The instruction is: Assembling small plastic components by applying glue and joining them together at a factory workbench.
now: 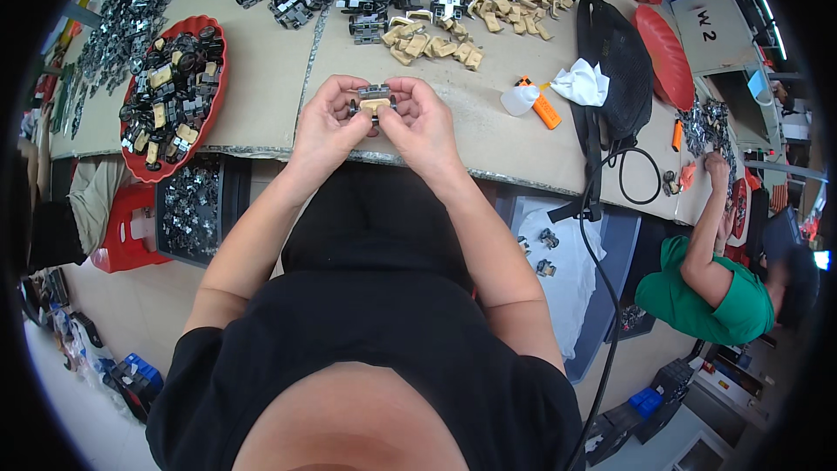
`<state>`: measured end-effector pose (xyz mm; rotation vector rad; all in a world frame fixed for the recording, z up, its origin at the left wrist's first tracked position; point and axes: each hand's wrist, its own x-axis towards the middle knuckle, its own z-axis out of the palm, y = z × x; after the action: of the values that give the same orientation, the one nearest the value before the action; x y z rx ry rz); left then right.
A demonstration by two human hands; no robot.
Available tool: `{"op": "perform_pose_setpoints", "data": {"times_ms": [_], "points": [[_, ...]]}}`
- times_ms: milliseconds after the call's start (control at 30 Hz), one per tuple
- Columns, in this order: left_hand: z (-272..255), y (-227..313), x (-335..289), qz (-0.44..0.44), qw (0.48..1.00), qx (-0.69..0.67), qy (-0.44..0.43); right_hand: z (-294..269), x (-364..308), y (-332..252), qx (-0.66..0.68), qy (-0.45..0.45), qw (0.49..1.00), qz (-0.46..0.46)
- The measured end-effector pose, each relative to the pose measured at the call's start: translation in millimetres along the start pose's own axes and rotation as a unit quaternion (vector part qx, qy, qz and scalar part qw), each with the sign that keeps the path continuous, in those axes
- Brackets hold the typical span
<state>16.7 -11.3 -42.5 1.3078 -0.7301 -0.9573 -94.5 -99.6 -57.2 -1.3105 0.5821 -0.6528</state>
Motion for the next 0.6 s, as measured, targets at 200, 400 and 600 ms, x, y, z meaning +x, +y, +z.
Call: {"op": "perform_pose_setpoints", "data": {"times_ms": [200,400,600], "points": [[-0.3,-8.7,-1.1,0.032,0.999,-0.036,-0.009,1.5,-1.1,-3.1,0.003,-0.016,1.000,0.004],[-3.6,-17.6,-1.5,0.056,0.996,-0.054,-0.036,2.7,-4.5,-2.5,-0.013,-0.008,1.000,-0.012],[-22.9,11.8,-13.0,0.042,0.993,0.092,0.059,7.9,-10.7,-8.8,-0.017,-0.010,0.999,-0.033]]}}
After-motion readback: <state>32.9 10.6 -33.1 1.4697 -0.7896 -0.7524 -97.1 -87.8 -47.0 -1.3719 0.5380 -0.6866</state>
